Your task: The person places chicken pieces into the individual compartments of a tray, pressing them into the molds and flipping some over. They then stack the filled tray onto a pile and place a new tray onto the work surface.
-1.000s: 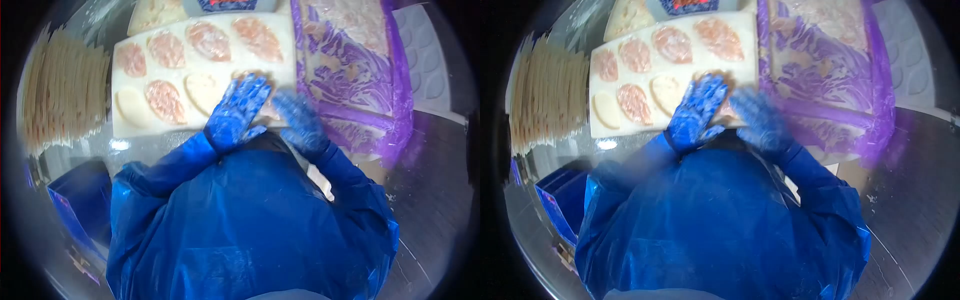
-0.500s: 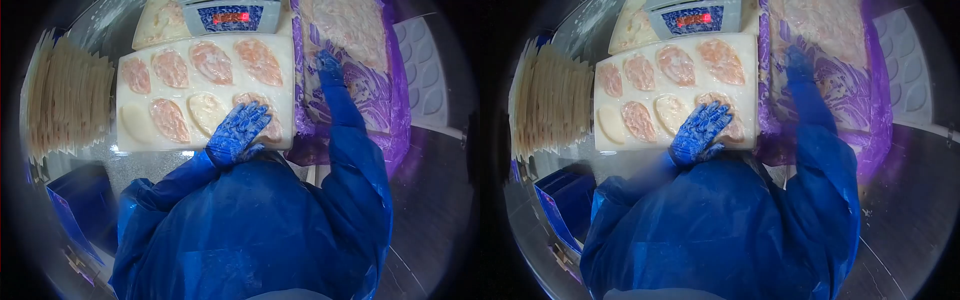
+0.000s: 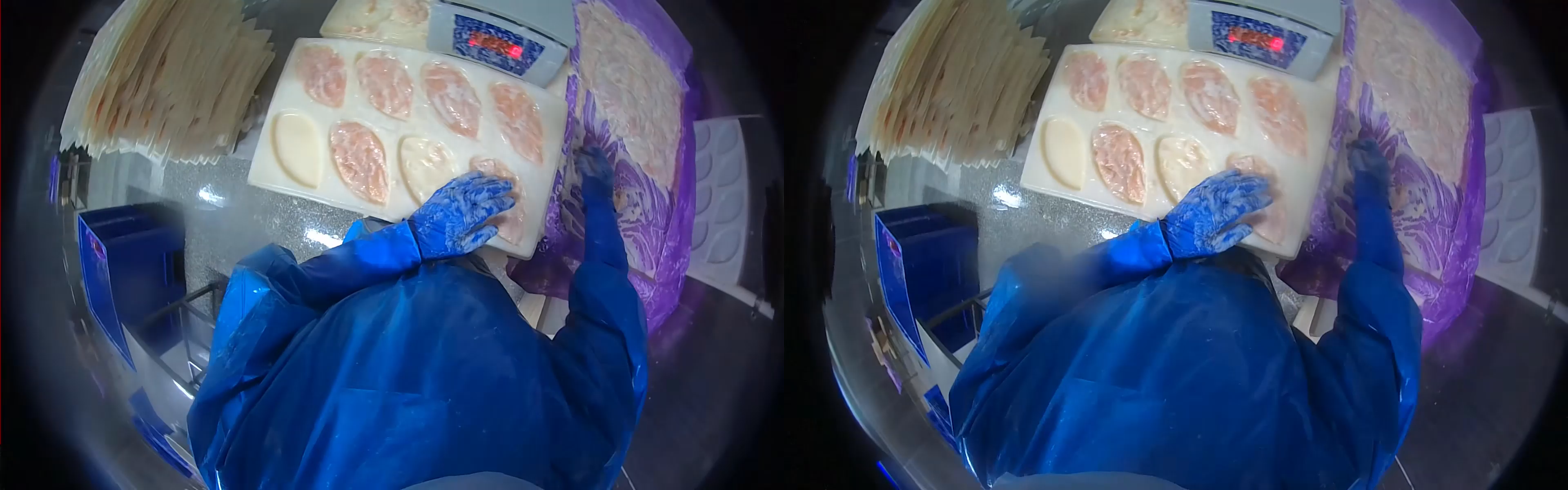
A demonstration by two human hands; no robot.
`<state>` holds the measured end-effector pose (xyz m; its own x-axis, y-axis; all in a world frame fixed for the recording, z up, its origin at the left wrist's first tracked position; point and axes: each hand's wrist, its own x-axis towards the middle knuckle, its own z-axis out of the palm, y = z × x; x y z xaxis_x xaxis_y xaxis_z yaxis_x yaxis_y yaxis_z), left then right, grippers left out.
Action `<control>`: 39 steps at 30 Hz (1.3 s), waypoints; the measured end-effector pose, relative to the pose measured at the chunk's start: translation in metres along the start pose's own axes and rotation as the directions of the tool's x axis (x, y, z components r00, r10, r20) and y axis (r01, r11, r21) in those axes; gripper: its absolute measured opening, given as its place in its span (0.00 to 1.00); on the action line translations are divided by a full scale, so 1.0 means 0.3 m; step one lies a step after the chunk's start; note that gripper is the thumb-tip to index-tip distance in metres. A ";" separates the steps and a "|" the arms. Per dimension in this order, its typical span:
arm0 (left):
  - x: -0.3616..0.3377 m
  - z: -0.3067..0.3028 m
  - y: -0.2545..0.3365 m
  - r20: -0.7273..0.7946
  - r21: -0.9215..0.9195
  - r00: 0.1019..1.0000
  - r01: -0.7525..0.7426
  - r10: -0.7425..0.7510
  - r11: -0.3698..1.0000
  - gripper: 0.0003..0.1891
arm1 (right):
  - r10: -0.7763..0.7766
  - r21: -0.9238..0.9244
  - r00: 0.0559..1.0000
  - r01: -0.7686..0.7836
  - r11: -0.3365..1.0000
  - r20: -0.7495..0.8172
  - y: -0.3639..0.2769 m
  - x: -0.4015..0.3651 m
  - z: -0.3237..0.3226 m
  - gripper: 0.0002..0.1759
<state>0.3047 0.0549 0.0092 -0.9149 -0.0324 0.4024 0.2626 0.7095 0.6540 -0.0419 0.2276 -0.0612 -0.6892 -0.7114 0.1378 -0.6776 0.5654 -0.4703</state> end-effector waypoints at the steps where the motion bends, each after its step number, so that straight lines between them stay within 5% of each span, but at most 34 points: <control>1: -0.008 -0.014 -0.004 -0.014 0.009 1.000 0.005 -0.005 1.000 0.26 | -0.018 0.000 1.000 0.018 1.000 0.002 -0.014 -0.015 -0.019 0.13; 3: -0.016 -0.052 -0.006 -0.141 -0.237 0.986 0.057 -0.093 0.970 0.26 | 0.044 0.424 0.984 0.032 0.905 -0.170 -0.088 -0.040 -0.073 0.16; 4: -0.025 -0.071 0.009 -0.136 -0.583 0.954 0.142 -0.268 0.800 0.25 | 0.009 0.554 0.985 0.090 0.827 -0.174 -0.135 -0.053 -0.081 0.17; 5: -0.037 -0.096 0.006 -0.131 -0.586 0.952 0.150 -0.275 0.797 0.25 | -0.017 0.672 0.983 0.138 0.728 -0.183 -0.292 -0.076 -0.110 0.17; 7: -0.066 -0.156 -0.041 -0.382 -0.501 0.834 0.175 -0.398 0.847 0.25 | -0.079 0.575 0.960 0.225 0.786 -0.268 -0.713 -0.155 -0.184 0.17; 9: -0.104 -0.228 -0.088 -0.532 -0.495 0.714 0.173 -0.454 0.851 0.22 | -0.282 0.816 0.959 0.182 0.548 -0.024 -0.784 -0.224 -0.079 0.19; 11: -0.147 -0.315 -0.082 -0.578 -0.533 0.632 0.188 -0.516 0.825 0.21 | -0.559 0.321 0.792 0.478 0.818 0.246 -0.847 -0.280 -0.048 0.27; 14: -0.235 -0.370 -0.104 -0.610 -0.365 0.611 0.347 -0.504 0.864 0.20 | -0.502 0.161 0.839 0.477 0.864 0.209 -0.765 -0.284 0.092 0.30; 17: -0.234 -0.338 -0.099 -0.599 -0.361 0.658 0.286 -0.456 0.888 0.19 | -0.520 0.212 0.850 0.494 0.843 0.087 -0.842 -0.229 0.117 0.28; 19: -0.212 -0.332 -0.065 -0.585 -0.355 0.653 0.328 -0.481 0.876 0.19 | -0.503 0.281 0.848 0.448 0.849 0.167 -0.870 -0.225 0.099 0.18; 21: -0.216 -0.329 -0.046 -0.447 -0.159 0.787 0.398 -0.425 0.904 0.21 | -0.527 0.223 0.840 0.493 0.841 0.130 -0.842 -0.229 0.116 0.17; 23: -0.198 -0.285 -0.047 -0.440 -0.176 0.792 0.386 -0.423 0.906 0.20 | -0.551 0.175 0.823 0.527 0.832 0.137 -0.827 -0.227 0.125 0.17; 26: -0.137 -0.216 -0.020 -0.252 0.325 0.892 0.442 -0.374 0.836 0.27 | -0.610 0.270 0.734 0.548 0.792 0.299 -0.832 -0.184 0.108 0.17; 29: -0.136 -0.186 -0.036 -0.223 0.391 0.909 0.414 -0.352 0.822 0.27 | -0.470 0.320 0.780 0.358 0.877 0.414 -0.854 -0.166 0.055 0.21; 32: -0.142 -0.192 -0.061 -0.258 0.376 0.919 0.379 -0.297 0.846 0.22 | -0.569 0.449 0.800 0.445 0.775 0.189 -0.871 -0.180 0.009 0.19; 35: -0.156 -0.247 -0.082 -0.259 0.431 0.929 0.356 -0.264 0.829 0.19 | -0.800 0.064 0.598 0.798 0.600 0.052 -0.889 -0.250 -0.045 0.20; 37: -0.179 -0.298 -0.104 -0.169 0.634 0.963 0.270 -0.211 0.724 0.21 | -0.728 0.125 0.660 0.719 0.684 0.187 -0.829 -0.350 -0.036 0.22; 39: -0.228 -0.323 -0.114 -0.107 0.606 0.943 0.314 -0.316 0.731 0.23 | -0.685 0.087 0.658 0.698 0.711 0.312 -0.812 -0.408 -0.055 0.23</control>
<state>0.3881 -0.0353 0.0213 -0.9126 -0.3302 0.2411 -0.2812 0.9350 0.2160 0.2034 0.1839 0.0508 0.0906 -0.9859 0.1410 -0.9402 -0.1314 -0.3142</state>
